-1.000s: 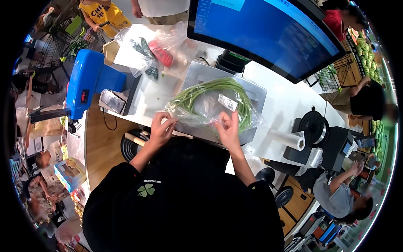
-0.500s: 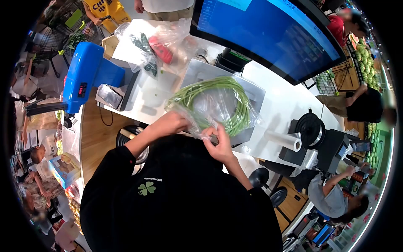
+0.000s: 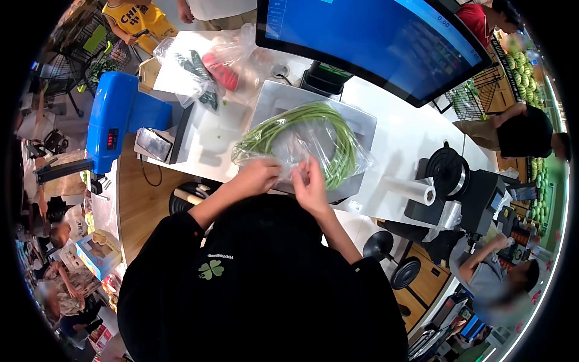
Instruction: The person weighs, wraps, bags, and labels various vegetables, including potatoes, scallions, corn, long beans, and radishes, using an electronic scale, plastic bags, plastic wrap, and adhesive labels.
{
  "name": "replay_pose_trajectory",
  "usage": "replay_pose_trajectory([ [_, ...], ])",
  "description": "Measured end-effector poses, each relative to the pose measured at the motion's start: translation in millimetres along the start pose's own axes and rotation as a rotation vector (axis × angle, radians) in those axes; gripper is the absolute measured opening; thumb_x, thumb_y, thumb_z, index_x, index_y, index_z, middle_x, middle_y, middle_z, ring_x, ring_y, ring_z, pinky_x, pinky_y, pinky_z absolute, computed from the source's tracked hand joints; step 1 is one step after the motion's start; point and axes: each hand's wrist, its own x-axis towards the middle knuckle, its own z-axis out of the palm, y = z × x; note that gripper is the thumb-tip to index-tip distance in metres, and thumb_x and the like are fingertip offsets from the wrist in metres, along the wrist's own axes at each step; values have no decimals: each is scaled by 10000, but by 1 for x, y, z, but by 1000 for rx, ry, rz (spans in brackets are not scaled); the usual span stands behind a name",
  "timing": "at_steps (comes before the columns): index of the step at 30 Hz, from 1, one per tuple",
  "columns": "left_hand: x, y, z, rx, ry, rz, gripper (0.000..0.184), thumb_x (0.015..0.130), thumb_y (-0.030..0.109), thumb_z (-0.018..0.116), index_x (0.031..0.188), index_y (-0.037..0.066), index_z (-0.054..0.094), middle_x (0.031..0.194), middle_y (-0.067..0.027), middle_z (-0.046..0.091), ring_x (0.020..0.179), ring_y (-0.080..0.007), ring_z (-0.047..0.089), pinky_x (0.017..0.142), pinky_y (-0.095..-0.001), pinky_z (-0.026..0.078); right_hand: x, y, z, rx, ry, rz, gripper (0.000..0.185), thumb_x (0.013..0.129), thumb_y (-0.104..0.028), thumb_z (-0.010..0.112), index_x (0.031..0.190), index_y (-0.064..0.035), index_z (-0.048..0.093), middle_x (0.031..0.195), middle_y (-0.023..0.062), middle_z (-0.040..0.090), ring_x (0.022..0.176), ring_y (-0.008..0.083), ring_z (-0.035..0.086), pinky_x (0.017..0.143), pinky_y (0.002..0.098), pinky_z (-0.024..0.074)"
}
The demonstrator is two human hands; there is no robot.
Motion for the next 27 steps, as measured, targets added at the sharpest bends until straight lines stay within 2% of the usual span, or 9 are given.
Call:
replay_pose_trajectory([
  [3,-26,7,-12,-150,211,42,228,753,142,742,957,46,708,992,-118,668,898,-347,662,796,-463,523,23,4,2,249,59,12,448,985,37,535,1405,-8,387,879,10,505,742,79,539,666,207,460],
  [5,-40,24,-36,164,550,202,332,791,190,759,1105,106,689,1140,-67,652,1088,-295,632,966,-481,464,27,-5,1,335,42,39,443,988,31,537,1404,-13,391,884,11,515,747,78,546,659,206,461],
  [8,-31,22,-51,305,427,110,357,793,216,775,1127,130,682,1272,-55,615,1190,-278,588,1071,-525,384,28,2,-1,413,8,83,463,991,19,546,1422,-36,387,884,10,535,739,77,561,639,218,480],
  [14,-19,-22,-7,-101,509,81,110,870,160,711,953,88,706,889,-73,699,968,-248,666,1013,-446,441,48,-3,-6,635,264,139,479,992,18,552,1436,-62,392,911,10,549,739,74,537,628,231,486],
  [16,-12,-19,-7,-49,466,-110,76,886,162,696,897,87,698,787,-94,672,832,-279,654,868,-419,476,54,2,-6,457,313,112,425,990,10,548,1399,-52,453,923,30,544,708,89,526,616,274,519],
  [18,1,-13,-4,47,485,-165,66,885,154,683,875,90,696,743,-98,654,766,-286,637,811,-410,469,59,15,-11,-450,296,-146,382,969,11,560,1345,-39,518,918,80,557,689,150,542,618,322,555],
  [19,7,-11,-3,145,504,-216,66,884,146,671,852,93,693,700,-101,636,700,-292,621,753,-402,462,64,10,-9,-519,295,-206,390,924,4,589,1310,-43,567,968,160,619,729,264,627,647,397,573],
  [22,17,-15,5,313,391,-254,52,875,121,649,893,103,695,679,-94,632,646,-276,619,734,-393,464,77,28,-15,-876,317,-419,424,927,-30,613,1344,-14,538,979,152,631,754,266,651,682,397,544],
  [27,15,-21,2,368,523,-124,264,817,95,643,1070,141,701,811,-43,649,718,-201,633,711,-354,461,75,31,-19,-818,224,-122,486,868,-35,653,1340,-25,537,916,165,694,787,374,684,654,490,547],
])
